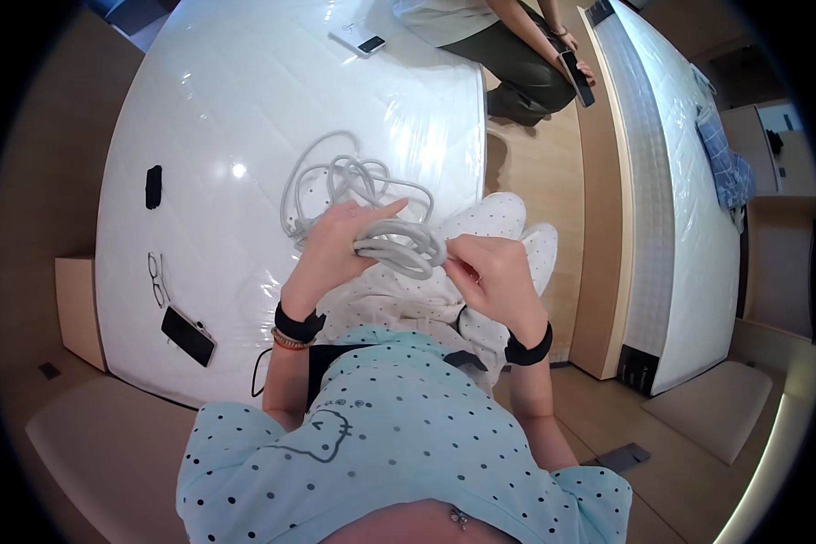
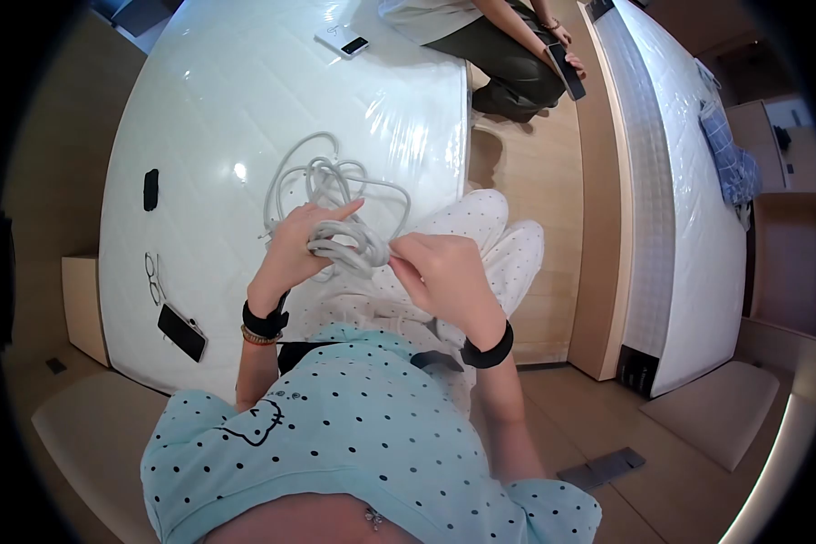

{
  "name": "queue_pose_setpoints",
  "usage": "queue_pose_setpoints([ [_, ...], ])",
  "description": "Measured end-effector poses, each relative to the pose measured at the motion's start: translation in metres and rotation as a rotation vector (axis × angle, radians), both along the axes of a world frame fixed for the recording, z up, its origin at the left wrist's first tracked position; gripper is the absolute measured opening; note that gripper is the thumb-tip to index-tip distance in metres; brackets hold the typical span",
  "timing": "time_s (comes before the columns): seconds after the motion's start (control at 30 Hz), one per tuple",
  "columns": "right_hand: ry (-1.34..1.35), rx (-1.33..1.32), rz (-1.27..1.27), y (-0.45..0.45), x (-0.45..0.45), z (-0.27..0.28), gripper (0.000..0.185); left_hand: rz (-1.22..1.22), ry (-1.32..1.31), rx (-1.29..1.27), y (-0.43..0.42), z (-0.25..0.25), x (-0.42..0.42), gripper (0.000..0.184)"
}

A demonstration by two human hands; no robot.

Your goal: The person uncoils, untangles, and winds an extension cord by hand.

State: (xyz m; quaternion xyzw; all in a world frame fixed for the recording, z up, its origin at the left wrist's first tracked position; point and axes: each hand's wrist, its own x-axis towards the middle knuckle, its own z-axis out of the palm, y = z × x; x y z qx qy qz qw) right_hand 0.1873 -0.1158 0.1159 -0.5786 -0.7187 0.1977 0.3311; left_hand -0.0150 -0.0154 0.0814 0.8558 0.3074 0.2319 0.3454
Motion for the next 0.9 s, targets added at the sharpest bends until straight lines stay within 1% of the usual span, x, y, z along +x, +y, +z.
queue_pose_setpoints([
  [0.07, 0.021, 0.004, 0.031, 0.0, 0.0, 0.005, 0.009, -0.023, 0.015, -0.135, 0.001, 0.002, 0.002, 0.053],
  [0.17, 0.477, -0.222, -0.04, 0.002, -0.004, 0.011, 0.009, -0.091, -0.107, -0.069, 0.0, -0.004, 0.009, 0.048],
  [0.27, 0.716, -0.356, -0.05, 0.001, -0.007, 0.016, 0.01, -0.064, -0.17, -0.005, -0.002, -0.017, 0.017, 0.04],
  [0.37, 0.705, -0.065, 0.167, 0.007, 0.001, -0.001, 0.014, -0.052, -0.184, 0.027, -0.002, -0.021, 0.021, 0.033],
  [0.47, 0.69, -0.066, 0.059, 0.006, -0.011, 0.014, 0.021, 0.051, -0.151, 0.0, -0.007, -0.019, 0.027, 0.033],
  [0.57, 0.622, -0.163, -0.065, 0.003, -0.018, 0.012, 0.028, 0.057, -0.14, -0.083, -0.011, -0.012, 0.033, 0.032],
  [0.67, 0.819, -0.201, -0.16, 0.004, -0.016, -0.006, 0.033, 0.044, -0.104, -0.27, -0.012, -0.026, 0.035, 0.032],
  [0.77, 1.1, -0.166, -0.123, 0.008, -0.017, -0.009, 0.038, 0.062, -0.091, -0.5, -0.015, -0.007, 0.04, 0.033],
  [0.8, 1.191, -0.145, -0.082, 0.009, -0.018, -0.008, 0.043, 0.04, -0.151, -0.554, -0.015, -0.002, 0.04, 0.034],
  [0.9, 1.137, -0.228, 0.035, 0.005, -0.008, -0.019, 0.042, -0.072, -0.301, -0.427, -0.011, -0.019, 0.039, 0.03],
])
